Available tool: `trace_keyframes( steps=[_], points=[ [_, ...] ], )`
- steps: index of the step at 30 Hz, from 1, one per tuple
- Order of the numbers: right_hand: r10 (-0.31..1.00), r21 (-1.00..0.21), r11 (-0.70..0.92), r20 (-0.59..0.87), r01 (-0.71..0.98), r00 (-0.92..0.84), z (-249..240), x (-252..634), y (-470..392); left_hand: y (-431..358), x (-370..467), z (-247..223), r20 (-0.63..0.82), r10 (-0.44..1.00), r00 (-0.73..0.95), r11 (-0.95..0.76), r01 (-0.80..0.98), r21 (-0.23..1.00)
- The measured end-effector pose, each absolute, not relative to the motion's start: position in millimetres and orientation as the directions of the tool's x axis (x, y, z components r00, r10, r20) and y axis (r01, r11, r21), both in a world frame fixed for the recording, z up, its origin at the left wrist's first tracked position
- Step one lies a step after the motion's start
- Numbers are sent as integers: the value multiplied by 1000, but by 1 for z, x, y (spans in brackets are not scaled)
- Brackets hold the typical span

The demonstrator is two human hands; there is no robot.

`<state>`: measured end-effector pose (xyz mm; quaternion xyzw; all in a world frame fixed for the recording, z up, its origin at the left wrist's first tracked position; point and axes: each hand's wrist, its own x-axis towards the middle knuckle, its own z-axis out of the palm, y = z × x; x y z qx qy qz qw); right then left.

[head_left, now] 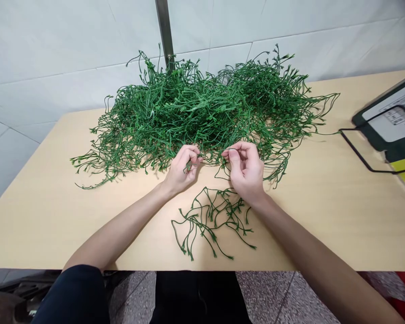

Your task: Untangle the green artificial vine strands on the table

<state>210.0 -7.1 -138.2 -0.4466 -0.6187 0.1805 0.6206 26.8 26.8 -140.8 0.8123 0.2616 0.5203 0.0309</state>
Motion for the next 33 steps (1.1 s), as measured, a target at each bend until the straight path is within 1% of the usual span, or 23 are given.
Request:
trace_keyframes(
  steps=[3,5,7,9,12,15,17,19,22,25,28,30,33],
  points=[
    [770,-769,540,615,342,168,-138,211,-7,27,27,-142,844,445,300,-869,374,325],
    [736,-725,551,655,413,169,-134,213,-7,27,27,-142,838,456,300,-866,365,341],
    [660,-623,582,738,523,144,-129,215,-8,26,27,-143,822,481,304,-858,358,369],
    [562,-480,608,823,633,84,-125,216,-10,25,27,-142,806,504,311,-848,357,392],
    [458,-286,629,888,722,-47,-123,217,-13,23,27,-141,782,523,339,-840,363,404],
    [439,-145,668,869,730,-229,-126,216,-15,22,27,-142,764,532,365,-837,361,411],
    [466,-71,686,807,724,-363,-129,216,-16,23,26,-143,755,530,386,-840,362,404],
    [494,-24,701,737,712,-462,-131,216,-16,23,25,-144,745,532,403,-839,367,401],
    [518,-28,701,707,712,-482,-133,217,-14,22,25,-144,732,546,408,-832,371,413],
    [537,-61,670,728,740,-426,-135,218,-12,21,25,-142,724,538,432,-837,375,398],
    [516,-89,683,762,725,-392,-136,218,-10,20,26,-140,721,524,453,-847,366,386],
    [507,-135,701,785,700,-356,-136,216,-9,20,26,-140,723,521,455,-850,356,389],
    [545,-235,695,788,679,-286,-135,215,-8,20,26,-141,725,544,423,-834,368,411]
  ],
)
